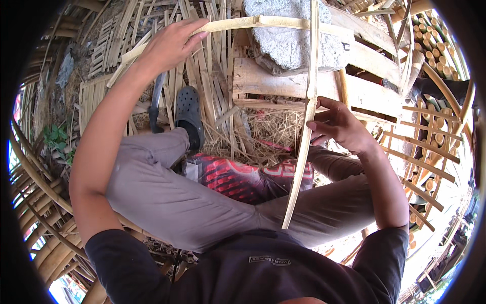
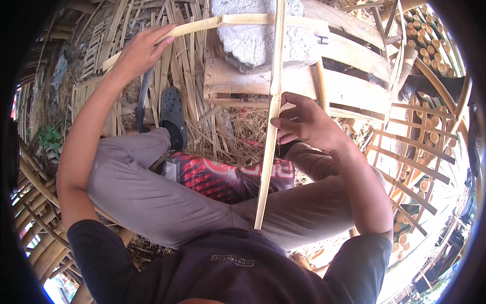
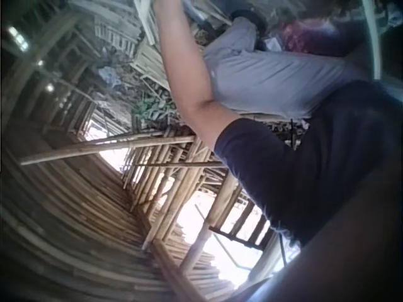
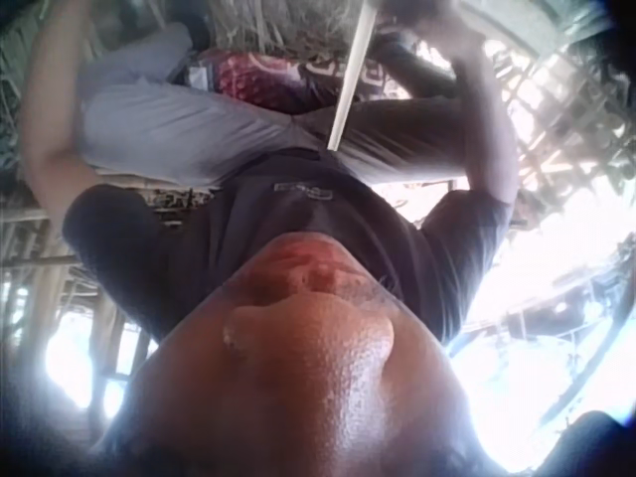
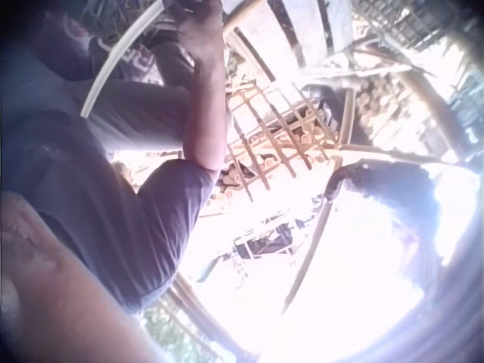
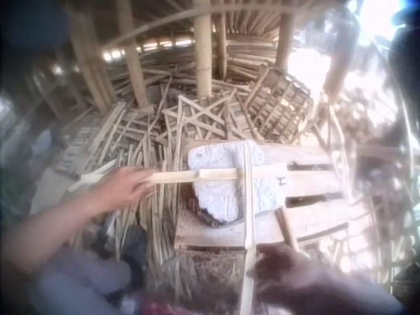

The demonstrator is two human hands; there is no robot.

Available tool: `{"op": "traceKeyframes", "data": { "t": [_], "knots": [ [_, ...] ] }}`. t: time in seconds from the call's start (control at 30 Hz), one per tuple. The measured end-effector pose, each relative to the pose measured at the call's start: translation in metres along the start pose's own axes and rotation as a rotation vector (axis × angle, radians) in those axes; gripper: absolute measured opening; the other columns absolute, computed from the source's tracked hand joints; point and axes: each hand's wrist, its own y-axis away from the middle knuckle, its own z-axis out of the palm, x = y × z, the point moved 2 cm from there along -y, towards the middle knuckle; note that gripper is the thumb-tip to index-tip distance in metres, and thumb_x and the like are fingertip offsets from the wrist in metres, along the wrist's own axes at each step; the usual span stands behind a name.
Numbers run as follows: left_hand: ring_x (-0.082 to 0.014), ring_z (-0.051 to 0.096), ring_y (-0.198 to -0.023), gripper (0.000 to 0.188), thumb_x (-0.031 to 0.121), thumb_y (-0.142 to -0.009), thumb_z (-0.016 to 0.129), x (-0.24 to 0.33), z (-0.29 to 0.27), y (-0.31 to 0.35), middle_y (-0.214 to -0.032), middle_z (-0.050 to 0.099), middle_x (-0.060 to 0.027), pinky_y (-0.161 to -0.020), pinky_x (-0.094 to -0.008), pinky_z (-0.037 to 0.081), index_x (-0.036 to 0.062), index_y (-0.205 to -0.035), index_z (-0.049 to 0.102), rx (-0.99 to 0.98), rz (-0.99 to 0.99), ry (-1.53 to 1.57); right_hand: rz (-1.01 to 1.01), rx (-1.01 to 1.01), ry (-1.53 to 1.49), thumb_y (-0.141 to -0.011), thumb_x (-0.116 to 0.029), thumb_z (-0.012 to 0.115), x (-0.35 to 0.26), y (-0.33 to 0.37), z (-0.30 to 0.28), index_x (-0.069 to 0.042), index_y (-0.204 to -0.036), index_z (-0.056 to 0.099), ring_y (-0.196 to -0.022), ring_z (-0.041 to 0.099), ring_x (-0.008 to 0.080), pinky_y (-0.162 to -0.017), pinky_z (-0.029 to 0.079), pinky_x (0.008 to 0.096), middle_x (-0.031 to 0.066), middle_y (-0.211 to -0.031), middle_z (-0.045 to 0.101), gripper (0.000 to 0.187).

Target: The person shapes a thin bamboo strip using a machete and then uses a hammer to nail it into a larger bamboo structure.

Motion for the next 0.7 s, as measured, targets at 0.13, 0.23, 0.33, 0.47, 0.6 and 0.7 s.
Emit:
{"op": "traceKeyframes", "data": {
  "t": [0.13, 0.23, 0.33, 0.47, 0.6, 0.7],
  "knots": [
    [-0.04, 0.062, -0.112, 0.042, 0.036, -0.105, 0.049, -0.0072, -0.0053, 0.0039, -0.125, 0.066, -0.0198, -0.098, -0.0453, 0.05, 0.0085, -0.136, 0.06, 0.007, -0.025, 0.011, -0.005, 0.053, -0.023, -0.098, -0.011, 0.066, -0.0028, 0.0069, -0.006, 0.003, -0.128, 0.052, -0.094, 0.069, 0.0197, -0.078, 0.062, 0.0302, 0.018, -0.108, 0.07, 0.036],
    [-0.0401, 0.062, -0.112, 0.042, 0.036, -0.106, 0.049, -0.0082, -0.0073, 0.003, -0.126, 0.065, -0.0198, -0.098, -0.0456, 0.05, 0.0086, -0.136, 0.06, -0.024, -0.042, 0.012, 0.022, 0.092, -0.048, -0.095, -0.011, 0.07, 0.0014, 0.0069, -0.01, 0.008, -0.143, 0.032, -0.095, 0.07, 0.0241, -0.076, 0.063, 0.033, 0.0218, -0.113, 0.067, 0.064],
    [-0.04, 0.062, -0.112, 0.043, 0.036, -0.106, 0.048, -0.0073, -0.008, 0.0044, -0.126, 0.065, -0.0199, -0.097, -0.0457, 0.05, 0.0084, -0.137, 0.059, -0.049, -0.052, 0.006, 0.039, 0.094, -0.06, -0.093, -0.011, 0.072, 0.0008, 0.006, -0.0084, 0.01, -0.149, 0.026, -0.095, 0.071, 0.0251, -0.075, 0.063, 0.0333, 0.0227, -0.116, 0.066, 0.075],
    [-0.0398, 0.062, -0.112, 0.043, 0.035, -0.106, 0.048, -0.0066, -0.0078, 0.0041, -0.126, 0.065, -0.0201, -0.097, -0.0457, 0.05, 0.0087, -0.137, 0.059, -0.061, -0.06, -0.002, 0.004, 0.038, -0.048, -0.093, -0.012, 0.073, 0.0038, 0.0006, -0.0092, 0.009, -0.145, 0.036, -0.095, 0.07, 0.023, -0.075, 0.063, 0.031, 0.0218, -0.118, 0.066, 0.068],
    [-0.04, 0.062, -0.112, 0.043, 0.035, -0.106, 0.048, -0.007, -0.0076, 0.0041, -0.126, 0.064, -0.0203, -0.097, -0.046, 0.05, 0.008, -0.137, 0.059, -0.073, -0.063, -0.011, -0.014, 0.04, -0.014, -0.091, -0.013, 0.075, 0.0005, -0.0004, -0.0075, 0.009, -0.143, 0.04, -0.096, 0.069, 0.0218, -0.074, 0.063, 0.0302, 0.0211, -0.117, 0.066, 0.066],
    [-0.04, 0.062, -0.114, 0.043, 0.035, -0.106, 0.048, -0.0064, -0.0077, 0.0043, -0.127, 0.064, -0.0203, -0.099, -0.0461, 0.049, 0.0073, -0.137, 0.059, -0.09, -0.09, -0.031, -0.013, 0.064, 0.019, -0.091, -0.014, 0.076, -0.0005, 0.0, -0.0082, 0.011, -0.145, 0.035, -0.096, 0.068, 0.0217, -0.074, 0.062, 0.0302, 0.0211, -0.116, 0.066, 0.073]
  ]
}}
